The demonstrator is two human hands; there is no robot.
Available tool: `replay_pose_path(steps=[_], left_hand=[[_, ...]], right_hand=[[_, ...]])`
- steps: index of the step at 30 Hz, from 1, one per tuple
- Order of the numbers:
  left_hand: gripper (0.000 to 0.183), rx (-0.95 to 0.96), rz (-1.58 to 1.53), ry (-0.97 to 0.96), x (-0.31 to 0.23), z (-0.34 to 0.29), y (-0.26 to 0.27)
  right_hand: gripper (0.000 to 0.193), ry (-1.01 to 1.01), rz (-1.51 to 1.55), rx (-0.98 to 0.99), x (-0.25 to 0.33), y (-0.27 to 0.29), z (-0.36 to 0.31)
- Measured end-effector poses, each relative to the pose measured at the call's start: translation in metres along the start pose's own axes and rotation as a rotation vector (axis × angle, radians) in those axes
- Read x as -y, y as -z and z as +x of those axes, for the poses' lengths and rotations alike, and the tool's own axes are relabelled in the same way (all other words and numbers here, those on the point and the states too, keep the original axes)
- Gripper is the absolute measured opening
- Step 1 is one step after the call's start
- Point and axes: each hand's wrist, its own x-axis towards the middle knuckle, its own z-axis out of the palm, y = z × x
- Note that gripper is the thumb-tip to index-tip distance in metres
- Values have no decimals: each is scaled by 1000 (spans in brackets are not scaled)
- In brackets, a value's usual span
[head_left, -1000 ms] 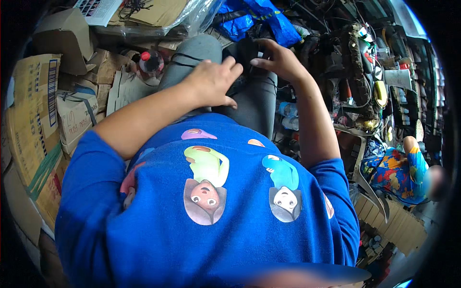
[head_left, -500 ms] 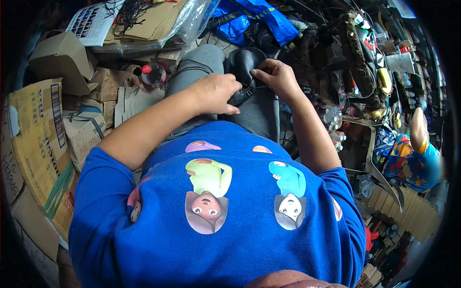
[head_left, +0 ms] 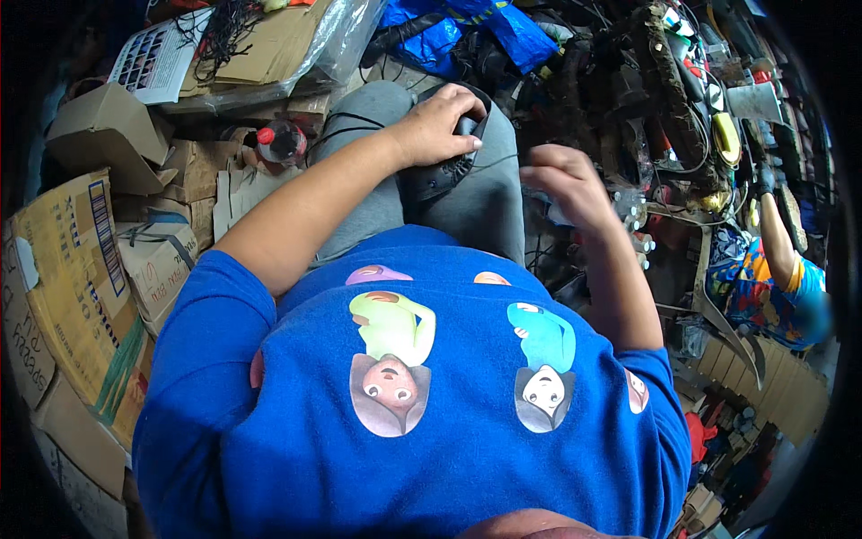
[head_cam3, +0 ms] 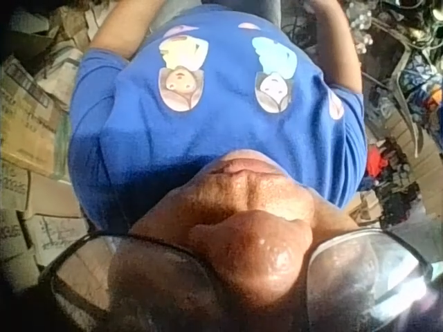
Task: Lacing a black shoe held on the lap.
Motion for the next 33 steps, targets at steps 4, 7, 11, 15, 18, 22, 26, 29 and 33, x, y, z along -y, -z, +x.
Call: replay_pose_path(steps=[4, 7, 11, 15, 18, 22, 26, 29, 33], left_hand=[[39, 178, 81, -57, 7, 11, 21], [36, 324, 113, -19, -4, 23, 41], [32, 368, 98, -33, -9, 28, 47], [28, 443, 6, 20, -10, 30, 51], [24, 443, 12, -16, -11, 25, 52], [23, 457, -21, 2, -10, 24, 52], [27, 476, -46, -13, -6, 24, 53], [30, 489, -108, 6, -4, 21, 52], [32, 557, -147, 82, -5, 20, 55]], right_hand=[[15, 31, 97, -168, 3, 1, -10], [27, 161, -319, -154, -5, -19, -2], [27, 126, -437, -170, -3, -31, 6], [27, 139, -525, -166, -4, -31, 9], [25, 118, -588, -160, 4, -32, 9], [22, 114, -718, -166, 15, -35, 9], [21, 98, -811, -165, 22, -39, 10], [22, 93, -762, -182, 17, -41, 10], [22, 92, -644, -184, 15, -40, 10]])
